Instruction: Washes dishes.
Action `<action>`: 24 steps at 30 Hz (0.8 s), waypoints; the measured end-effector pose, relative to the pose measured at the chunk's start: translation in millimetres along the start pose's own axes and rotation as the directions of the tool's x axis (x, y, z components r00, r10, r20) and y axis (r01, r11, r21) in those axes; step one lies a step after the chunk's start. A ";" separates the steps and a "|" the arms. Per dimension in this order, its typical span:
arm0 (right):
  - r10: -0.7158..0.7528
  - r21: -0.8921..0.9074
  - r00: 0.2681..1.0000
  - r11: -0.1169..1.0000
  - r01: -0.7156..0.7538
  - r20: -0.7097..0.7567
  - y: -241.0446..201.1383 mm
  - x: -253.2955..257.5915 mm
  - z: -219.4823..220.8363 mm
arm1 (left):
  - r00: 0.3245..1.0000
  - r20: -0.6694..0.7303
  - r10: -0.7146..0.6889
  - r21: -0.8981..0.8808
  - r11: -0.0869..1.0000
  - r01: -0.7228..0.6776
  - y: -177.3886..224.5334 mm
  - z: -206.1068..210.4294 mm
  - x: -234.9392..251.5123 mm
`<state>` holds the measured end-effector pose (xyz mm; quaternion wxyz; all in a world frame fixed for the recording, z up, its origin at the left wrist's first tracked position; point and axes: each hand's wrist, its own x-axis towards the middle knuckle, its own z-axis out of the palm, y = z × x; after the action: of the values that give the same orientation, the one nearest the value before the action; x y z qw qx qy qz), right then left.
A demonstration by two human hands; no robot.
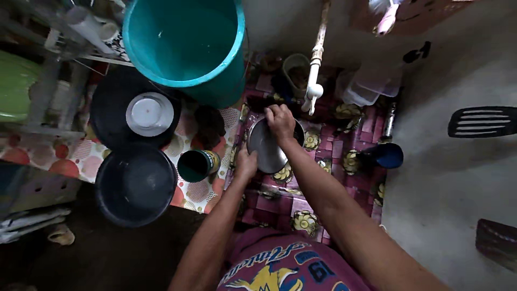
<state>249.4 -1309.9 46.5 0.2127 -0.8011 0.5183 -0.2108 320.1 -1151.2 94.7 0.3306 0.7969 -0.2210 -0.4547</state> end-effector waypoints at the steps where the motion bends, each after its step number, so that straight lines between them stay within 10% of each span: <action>1: 0.015 -0.005 0.999 1.000 -0.015 -0.030 -3.2 -1.1 1.2 | 1.000 0.002 -0.007 0.012 1.000 0.007 2.9 -0.7 1.1; 7: -0.350 0.087 0.932 0.930 0.357 -0.090 -38.4 -35.9 2.7 | 0.998 0.038 0.042 0.160 0.986 -0.047 6.0 -5.1 9.4; 11: 0.037 0.119 0.998 0.992 -0.041 0.041 -1.8 1.2 -5.7 | 0.998 -0.015 0.056 -0.030 0.998 -0.056 -1.7 -2.7 -3.8; 16: 0.458 0.285 0.863 0.816 -0.503 0.211 34.9 -16.1 -9.8 | 0.987 -0.117 0.113 -0.035 0.992 -0.118 -16.3 1.9 -8.5; 24: 0.656 0.657 0.388 -0.220 -0.721 0.647 5.2 -117.7 9.3 | 0.884 -0.411 0.225 -0.153 0.938 -0.310 -22.1 30.2 -13.3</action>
<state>206.7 -1202.4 22.2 0.7069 -0.1021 0.6429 -0.2767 288.4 -1137.2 75.3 0.5116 0.7919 -0.2095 -0.2593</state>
